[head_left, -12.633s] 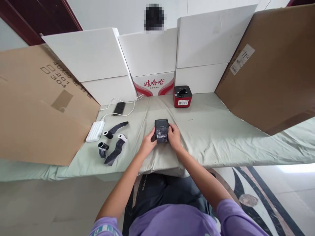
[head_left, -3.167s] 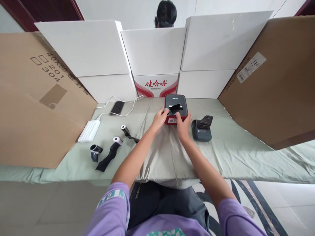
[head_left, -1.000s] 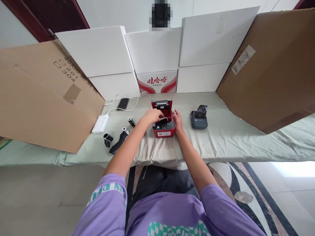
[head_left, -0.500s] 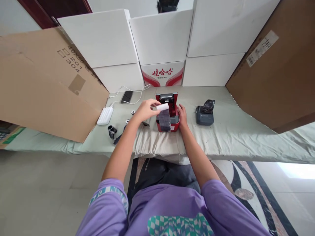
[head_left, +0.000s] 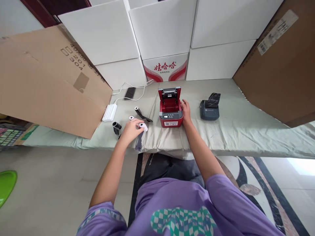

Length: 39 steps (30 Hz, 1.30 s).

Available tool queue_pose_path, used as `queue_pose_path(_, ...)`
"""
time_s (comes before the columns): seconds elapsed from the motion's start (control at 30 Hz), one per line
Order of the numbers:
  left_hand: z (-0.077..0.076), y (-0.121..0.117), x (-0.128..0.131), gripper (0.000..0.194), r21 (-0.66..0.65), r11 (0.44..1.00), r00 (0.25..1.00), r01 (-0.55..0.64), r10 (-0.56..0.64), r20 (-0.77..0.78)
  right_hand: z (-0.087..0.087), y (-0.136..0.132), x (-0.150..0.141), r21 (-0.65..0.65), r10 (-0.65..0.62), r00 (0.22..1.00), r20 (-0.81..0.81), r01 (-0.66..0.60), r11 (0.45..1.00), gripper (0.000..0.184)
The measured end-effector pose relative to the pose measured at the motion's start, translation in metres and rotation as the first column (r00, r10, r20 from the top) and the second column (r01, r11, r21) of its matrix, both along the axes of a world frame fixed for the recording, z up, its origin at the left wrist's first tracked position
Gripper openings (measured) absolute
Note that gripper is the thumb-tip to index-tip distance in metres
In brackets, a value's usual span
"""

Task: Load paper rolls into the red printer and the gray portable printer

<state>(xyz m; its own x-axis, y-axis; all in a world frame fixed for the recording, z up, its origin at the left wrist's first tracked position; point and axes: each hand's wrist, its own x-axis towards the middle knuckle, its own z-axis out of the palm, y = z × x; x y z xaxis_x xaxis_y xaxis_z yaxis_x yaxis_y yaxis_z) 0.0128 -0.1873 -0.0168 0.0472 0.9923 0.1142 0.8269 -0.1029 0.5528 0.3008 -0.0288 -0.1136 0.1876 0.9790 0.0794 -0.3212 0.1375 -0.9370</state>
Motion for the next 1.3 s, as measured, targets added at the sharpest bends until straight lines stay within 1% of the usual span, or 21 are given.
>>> queue_pose_path(0.1,-0.022,0.0,0.001,0.029,0.034,0.999,1.0,-0.012,0.011,0.028,-0.003,0.002,0.001,0.0,0.007,1.0,0.006,-0.007,1.0,0.067)
queue_pose_path(0.2,-0.033,-0.004,0.003,0.03,0.068,0.997,0.998,-0.024,0.021,0.051,-0.003,0.002,0.001,-0.002,-0.002,1.0,0.024,0.002,1.0,0.066)
queue_pose_path(0.3,-0.031,-0.011,0.003,0.034,0.079,0.996,0.999,-0.032,0.031,0.017,-0.001,0.001,0.0,0.001,-0.009,1.0,0.027,0.009,1.0,0.064)
queue_pose_path(0.37,-0.023,-0.009,-0.001,0.04,0.114,0.99,0.996,-0.088,0.089,-0.01,0.001,-0.001,0.0,0.002,-0.006,0.999,0.033,0.006,1.0,0.063)
queue_pose_path(0.4,-0.018,-0.005,-0.005,0.042,0.146,0.98,0.991,-0.131,0.135,-0.012,0.002,-0.002,0.0,0.003,-0.005,0.999,0.037,0.005,1.0,0.063)
queue_pose_path(0.47,-0.008,0.012,-0.016,0.043,0.22,0.952,0.975,-0.215,0.222,-0.006,0.004,-0.004,0.0,0.004,-0.014,0.999,0.04,0.014,1.0,0.064)
queue_pose_path(0.53,-0.002,0.04,-0.028,0.04,0.244,0.939,0.965,-0.244,0.259,-0.03,0.005,-0.004,0.001,0.005,-0.025,0.999,0.031,0.024,1.0,0.064)
queue_pose_path(0.57,0.0,0.057,-0.034,0.042,0.214,0.946,0.963,-0.243,0.261,-0.061,0.005,-0.004,0.001,0.002,-0.026,0.999,0.023,0.026,1.0,0.064)
queue_pose_path(0.67,-0.001,0.102,-0.045,0.05,0.017,0.971,0.957,-0.237,0.236,-0.167,0.004,-0.003,0.001,-0.012,-0.013,1.0,-0.001,0.013,1.0,0.063)
queue_pose_path(0.73,-0.005,0.122,-0.048,0.05,-0.064,0.973,0.963,-0.224,0.21,-0.169,0.004,-0.003,0.001,-0.024,-0.007,1.0,-0.019,0.007,1.0,0.062)
queue_pose_path(0.77,-0.007,0.127,-0.049,0.048,-0.069,0.976,0.972,-0.206,0.197,-0.126,0.005,-0.003,0.001,-0.028,-0.006,1.0,-0.029,0.005,1.0,0.062)
queue_pose_path(0.8,-0.007,0.129,-0.048,0.047,-0.056,0.982,0.983,-0.178,0.176,-0.052,0.005,-0.003,0.0,-0.032,-0.007,0.999,-0.037,0.006,0.999,0.061)
queue_pose_path(0.87,-0.006,0.128,-0.045,0.047,0.0,0.995,0.981,-0.105,0.103,0.164,0.007,-0.005,0.0,-0.029,-0.018,0.999,-0.032,0.017,0.999,0.06)
queue_pose_path(0.9,-0.004,0.125,-0.041,0.05,0.029,0.997,0.958,-0.065,0.054,0.281,0.008,-0.005,0.0,-0.024,-0.027,0.999,-0.02,0.027,0.999,0.059)
queue_pose_path(0.97,0.004,0.118,-0.028,0.057,0.053,0.998,0.877,0.015,-0.039,0.478,0.01,-0.007,-0.001,-0.011,-0.044,0.999,0.004,0.044,0.999,0.058)
queue_pose_path(1.03,0.015,0.111,-0.007,0.056,0.052,0.995,0.807,0.089,-0.103,0.582,0.011,-0.008,-0.001,-0.002,-0.051,0.999,0.007,0.052,0.999,0.058)
queue_pose_path(1.07,0.021,0.108,0.006,0.05,0.065,0.99,0.797,0.127,-0.141,0.588,0.011,-0.008,-0.002,0.001,-0.049,0.999,0.002,0.049,0.999,0.058)
queue_pose_path(1.1,0.027,0.105,0.02,0.042,0.09,0.981,0.807,0.172,-0.193,0.558,0.01,-0.008,-0.002,0.002,-0.045,0.999,-0.003,0.045,0.999,0.058)
queue_pose_path(1.17,0.037,0.102,0.049,0.032,0.155,0.95,0.859,0.27,-0.31,0.407,0.009,-0.007,-0.002,-0.001,-0.036,0.999,-0.011,0.036,0.999,0.058)
queue_pose_path(1.23,0.044,0.104,0.077,0.032,0.173,0.917,0.897,0.359,-0.39,0.208,0.007,-0.006,-0.002,-0.002,-0.033,0.999,-0.014,0.033,0.999,0.058)
queue_pose_path(1.3,0.044,0.111,0.099,0.034,0.136,0.899,0.903,0.417,-0.427,0.055,0.005,-0.004,-0.002,0.002,-0.039,0.999,-0.014,0.04,0.999,0.058)
